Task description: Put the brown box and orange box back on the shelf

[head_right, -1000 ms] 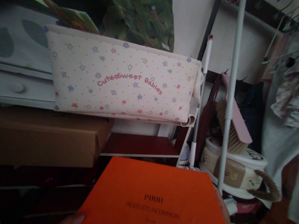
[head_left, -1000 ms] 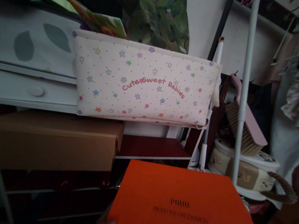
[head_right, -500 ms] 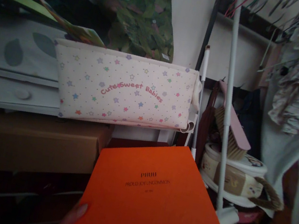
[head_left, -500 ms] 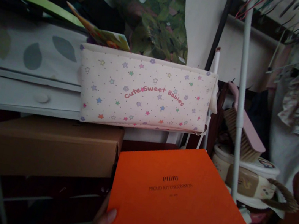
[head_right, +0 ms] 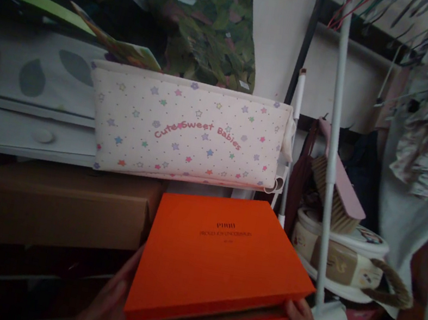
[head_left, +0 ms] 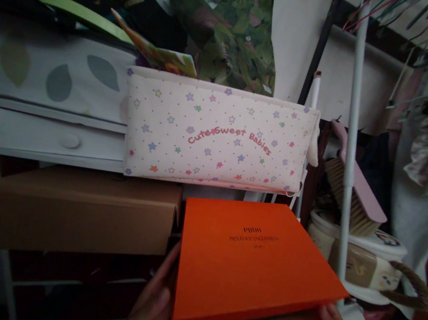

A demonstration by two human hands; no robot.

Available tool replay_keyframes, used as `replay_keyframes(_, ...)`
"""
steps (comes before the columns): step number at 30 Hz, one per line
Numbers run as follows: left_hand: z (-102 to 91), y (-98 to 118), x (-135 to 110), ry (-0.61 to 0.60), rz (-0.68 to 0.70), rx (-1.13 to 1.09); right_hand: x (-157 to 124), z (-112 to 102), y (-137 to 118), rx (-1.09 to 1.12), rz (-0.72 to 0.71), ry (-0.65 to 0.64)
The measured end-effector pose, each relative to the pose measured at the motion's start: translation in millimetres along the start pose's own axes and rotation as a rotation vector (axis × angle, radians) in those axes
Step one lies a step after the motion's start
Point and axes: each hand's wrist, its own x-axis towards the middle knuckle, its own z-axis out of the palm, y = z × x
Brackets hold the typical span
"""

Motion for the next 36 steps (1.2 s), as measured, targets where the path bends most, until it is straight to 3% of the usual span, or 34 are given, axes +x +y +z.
replay_keyframes(4, -4.1, 1.3, 4.3, 0.000, 0.049, -0.006, 5.0, 24.7, -4.9, 0.102, 0.128, 0.002)
replay_keyframes(8, 3.5, -7.6, 1.3, 0.141, 0.142, 0.026, 3.7, 44.9, -9.8, 0.184, 0.125, 0.011)
replay_keyframes(13, -0.2, -28.3, -3.6, 0.381, 0.365, 0.368, 1.9, 63.9, -11.1, 0.220, 0.088, 0.040)
replay_keyframes(16, -5.5, -37.3, -4.7, 0.460, 0.543, 0.522, 1.7, 77.4, -10.7, 0.220, 0.053, 0.092)
replay_keyframes(20, -3.5, -38.5, -4.6, 0.341, 0.700, 0.609, 4.0, 88.6, -6.8, 0.270, 0.008, 0.122)
replay_keyframes(25, 3.2, -30.6, -6.6, 0.191, 0.627, 0.721, 3.9, 97.0, -1.0, 0.385, -0.070, 0.037)
replay_keyframes(29, -4.1, -24.5, -7.0, 0.051, 0.539, 0.802, 0.0, 110.0, 5.9, 0.209, -0.220, -0.033)
replay_keyframes(34, -19.3, -18.6, -5.8, -0.040, 0.472, 1.088, -0.2, 120.8, 18.6, -0.067, -0.333, 0.159)
replay_keyframes(36, -21.3, -17.6, -5.7, -0.050, 0.467, 1.158, 4.9, 121.8, 22.1, -0.104, -0.368, 0.170)
